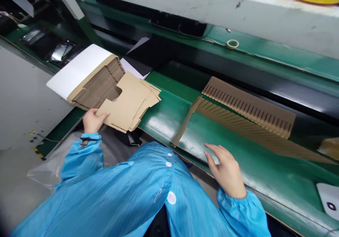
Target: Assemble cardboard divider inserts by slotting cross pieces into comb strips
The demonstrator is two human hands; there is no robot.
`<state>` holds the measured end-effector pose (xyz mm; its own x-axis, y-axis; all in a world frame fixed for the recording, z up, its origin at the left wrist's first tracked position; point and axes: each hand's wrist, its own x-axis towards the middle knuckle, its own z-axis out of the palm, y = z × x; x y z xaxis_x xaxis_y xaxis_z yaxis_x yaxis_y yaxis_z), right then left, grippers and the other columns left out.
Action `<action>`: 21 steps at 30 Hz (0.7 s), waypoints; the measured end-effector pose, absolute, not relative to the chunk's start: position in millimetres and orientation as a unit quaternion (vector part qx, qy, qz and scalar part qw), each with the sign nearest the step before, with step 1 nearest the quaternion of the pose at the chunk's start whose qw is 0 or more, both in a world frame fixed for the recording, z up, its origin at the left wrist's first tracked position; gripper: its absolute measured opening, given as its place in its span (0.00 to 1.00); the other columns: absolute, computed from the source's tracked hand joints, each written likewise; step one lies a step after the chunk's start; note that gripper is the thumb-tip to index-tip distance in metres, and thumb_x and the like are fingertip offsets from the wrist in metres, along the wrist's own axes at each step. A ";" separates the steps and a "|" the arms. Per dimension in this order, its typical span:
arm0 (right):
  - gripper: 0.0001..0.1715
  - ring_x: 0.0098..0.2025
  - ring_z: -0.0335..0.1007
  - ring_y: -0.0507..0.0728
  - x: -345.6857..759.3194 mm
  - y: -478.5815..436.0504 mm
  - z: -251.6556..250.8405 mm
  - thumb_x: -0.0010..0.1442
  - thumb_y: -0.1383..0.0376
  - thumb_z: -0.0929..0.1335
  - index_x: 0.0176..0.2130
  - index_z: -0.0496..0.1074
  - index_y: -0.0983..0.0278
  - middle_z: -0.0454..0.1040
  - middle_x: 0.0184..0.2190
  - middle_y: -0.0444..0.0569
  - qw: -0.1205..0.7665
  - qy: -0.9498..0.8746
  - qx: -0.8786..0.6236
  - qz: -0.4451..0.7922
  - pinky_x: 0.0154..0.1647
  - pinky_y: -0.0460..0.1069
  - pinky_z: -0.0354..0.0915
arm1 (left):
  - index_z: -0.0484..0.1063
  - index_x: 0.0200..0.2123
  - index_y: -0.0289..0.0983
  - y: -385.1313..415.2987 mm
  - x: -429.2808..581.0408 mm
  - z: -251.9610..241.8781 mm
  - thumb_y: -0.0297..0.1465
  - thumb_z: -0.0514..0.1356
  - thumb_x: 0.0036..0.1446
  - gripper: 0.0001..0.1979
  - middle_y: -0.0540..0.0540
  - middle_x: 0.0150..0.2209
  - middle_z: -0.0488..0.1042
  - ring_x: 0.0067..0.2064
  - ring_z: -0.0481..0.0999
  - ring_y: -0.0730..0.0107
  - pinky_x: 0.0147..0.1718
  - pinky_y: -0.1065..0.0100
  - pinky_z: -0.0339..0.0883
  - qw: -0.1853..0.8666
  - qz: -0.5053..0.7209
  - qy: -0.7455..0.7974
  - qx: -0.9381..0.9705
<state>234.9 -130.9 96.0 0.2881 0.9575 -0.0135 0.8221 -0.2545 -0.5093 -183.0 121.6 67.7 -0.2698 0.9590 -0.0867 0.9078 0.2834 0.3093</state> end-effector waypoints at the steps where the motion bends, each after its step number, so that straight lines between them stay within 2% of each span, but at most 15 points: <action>1: 0.16 0.46 0.78 0.64 226.2 -122.0 98.9 0.62 0.54 0.64 0.40 0.76 0.59 0.81 0.43 0.54 0.238 -0.559 -0.777 0.165 0.53 0.60 0.70 | 0.74 0.43 0.34 115.6 -179.3 79.7 0.40 0.62 0.56 0.17 0.39 0.43 0.78 0.47 0.78 0.54 0.49 0.60 0.72 0.126 0.146 0.772 0.606; 4: 0.20 0.39 0.79 0.61 196.6 -86.3 107.3 0.60 0.49 0.68 0.42 0.76 0.61 0.81 0.36 0.53 0.378 -0.499 -0.748 0.223 0.44 0.56 0.74 | 0.73 0.37 0.38 87.4 -149.9 114.2 0.38 0.61 0.60 0.10 0.46 0.37 0.79 0.39 0.80 0.62 0.41 0.64 0.74 0.065 0.292 0.636 0.712; 6: 0.31 0.33 0.78 0.57 179.5 -56.1 112.4 0.58 0.45 0.69 0.52 0.73 0.63 0.80 0.31 0.49 0.472 -0.451 -0.682 0.330 0.38 0.54 0.74 | 0.73 0.35 0.38 64.4 -117.5 130.9 0.35 0.60 0.61 0.06 0.46 0.34 0.79 0.36 0.80 0.64 0.38 0.66 0.74 -0.014 0.363 0.495 0.789; 7: 0.38 0.30 0.76 0.56 173.5 -40.7 114.4 0.57 0.43 0.70 0.56 0.69 0.64 0.79 0.29 0.48 0.497 -0.425 -0.648 0.391 0.32 0.52 0.72 | 0.73 0.37 0.38 53.2 -99.3 136.7 0.31 0.61 0.61 0.03 0.46 0.33 0.79 0.36 0.80 0.66 0.36 0.68 0.73 -0.045 0.386 0.424 0.818; 9: 0.46 0.25 0.72 0.54 168.0 -13.9 117.1 0.53 0.39 0.70 0.58 0.66 0.65 0.78 0.26 0.45 0.513 -0.364 -0.606 0.487 0.24 0.48 0.67 | 0.72 0.41 0.37 33.0 -62.4 143.7 0.27 0.61 0.60 0.06 0.45 0.33 0.79 0.33 0.80 0.68 0.32 0.70 0.72 -0.089 0.409 0.291 0.860; 12: 0.38 0.22 0.68 0.51 175.0 4.7 119.8 0.50 0.38 0.70 0.46 0.71 0.65 0.73 0.24 0.43 0.530 -0.319 -0.607 0.499 0.22 0.46 0.62 | 0.72 0.41 0.35 11.2 -14.6 148.7 0.24 0.60 0.60 0.05 0.45 0.31 0.79 0.28 0.77 0.70 0.23 0.70 0.66 -0.116 0.413 0.131 0.894; 14: 0.28 0.24 0.66 0.51 188.6 0.7 125.1 0.49 0.44 0.72 0.37 0.71 0.64 0.72 0.25 0.43 0.537 -0.318 -0.633 0.459 0.25 0.47 0.62 | 0.73 0.37 0.33 3.1 8.2 151.7 0.24 0.60 0.61 0.02 0.45 0.30 0.78 0.24 0.74 0.72 0.19 0.70 0.61 -0.113 0.403 0.064 0.906; 15: 0.24 0.25 0.66 0.51 198.0 -4.8 129.9 0.48 0.48 0.72 0.34 0.70 0.64 0.72 0.25 0.44 0.536 -0.318 -0.650 0.434 0.26 0.47 0.63 | 0.73 0.37 0.32 1.1 16.4 152.8 0.26 0.59 0.62 0.04 0.44 0.31 0.78 0.25 0.74 0.72 0.19 0.70 0.60 -0.099 0.395 0.040 0.912; 17: 0.17 0.27 0.66 0.52 221.4 -18.8 143.7 0.46 0.55 0.72 0.31 0.70 0.64 0.72 0.26 0.44 0.531 -0.320 -0.686 0.382 0.28 0.47 0.63 | 0.74 0.42 0.31 1.2 26.1 151.5 0.36 0.57 0.67 0.13 0.41 0.36 0.79 0.31 0.77 0.67 0.23 0.69 0.66 -0.043 0.383 0.002 0.923; 19: 0.13 0.29 0.68 0.53 247.9 -31.7 160.1 0.46 0.60 0.71 0.31 0.70 0.64 0.74 0.28 0.45 0.515 -0.320 -0.716 0.345 0.29 0.47 0.64 | 0.73 0.49 0.30 6.0 29.0 141.3 0.45 0.53 0.68 0.23 0.38 0.42 0.78 0.41 0.78 0.60 0.34 0.64 0.73 0.037 0.379 -0.016 0.925; 21: 0.10 0.28 0.69 0.54 271.8 -39.2 172.8 0.45 0.63 0.71 0.31 0.72 0.64 0.75 0.28 0.46 0.481 -0.314 -0.737 0.356 0.27 0.47 0.63 | 0.72 0.50 0.30 12.9 28.1 119.2 0.43 0.54 0.68 0.22 0.36 0.45 0.77 0.47 0.77 0.57 0.44 0.60 0.75 0.116 0.374 0.009 0.920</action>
